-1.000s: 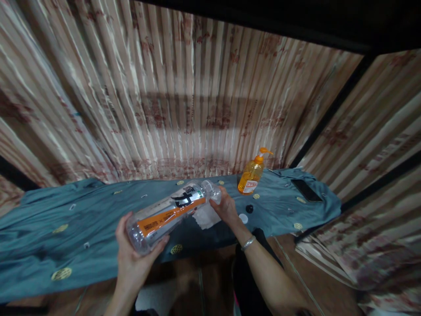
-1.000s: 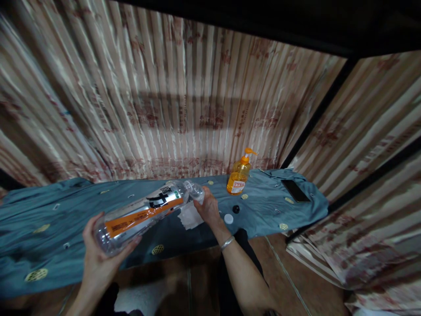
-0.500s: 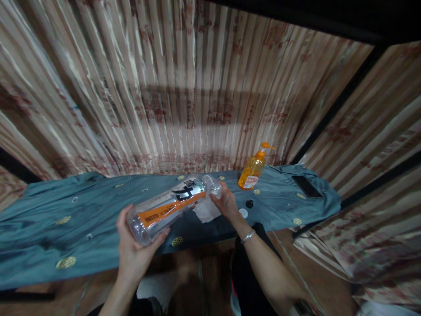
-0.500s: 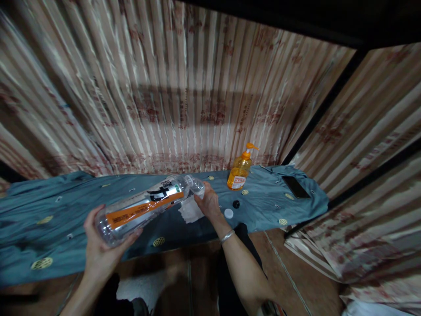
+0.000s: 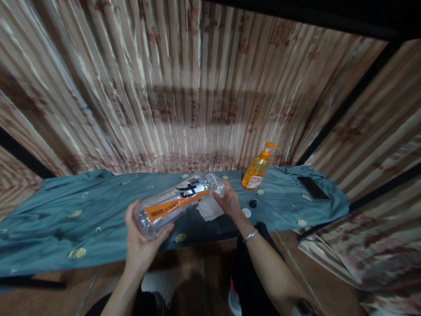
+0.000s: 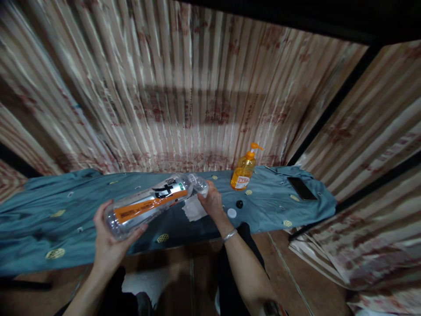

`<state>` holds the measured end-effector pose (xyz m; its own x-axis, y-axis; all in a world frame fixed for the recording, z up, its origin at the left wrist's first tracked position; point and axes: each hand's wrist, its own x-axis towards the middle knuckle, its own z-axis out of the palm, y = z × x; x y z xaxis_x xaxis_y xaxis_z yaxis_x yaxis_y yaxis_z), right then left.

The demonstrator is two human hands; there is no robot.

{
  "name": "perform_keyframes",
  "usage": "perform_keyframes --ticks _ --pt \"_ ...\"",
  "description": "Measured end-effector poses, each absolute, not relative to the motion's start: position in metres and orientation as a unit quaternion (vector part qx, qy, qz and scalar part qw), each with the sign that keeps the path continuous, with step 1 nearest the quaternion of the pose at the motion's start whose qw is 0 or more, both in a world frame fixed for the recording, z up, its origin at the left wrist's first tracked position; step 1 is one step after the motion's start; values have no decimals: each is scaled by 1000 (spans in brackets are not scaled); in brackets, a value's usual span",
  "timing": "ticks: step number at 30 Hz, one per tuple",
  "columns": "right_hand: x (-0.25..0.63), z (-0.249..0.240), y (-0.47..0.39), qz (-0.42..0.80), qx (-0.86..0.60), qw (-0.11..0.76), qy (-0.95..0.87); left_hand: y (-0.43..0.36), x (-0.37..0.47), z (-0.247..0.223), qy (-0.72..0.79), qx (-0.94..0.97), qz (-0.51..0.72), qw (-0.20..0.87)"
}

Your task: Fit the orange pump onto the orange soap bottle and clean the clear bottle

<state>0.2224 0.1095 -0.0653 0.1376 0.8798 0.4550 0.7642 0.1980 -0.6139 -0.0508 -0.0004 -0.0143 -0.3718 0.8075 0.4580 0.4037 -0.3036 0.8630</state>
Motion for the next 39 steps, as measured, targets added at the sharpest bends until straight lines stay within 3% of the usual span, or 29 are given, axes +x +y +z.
perform_keyframes --ticks 39 --pt "224 -68 111 47 -630 395 -666 -3 -53 -12 578 539 590 163"
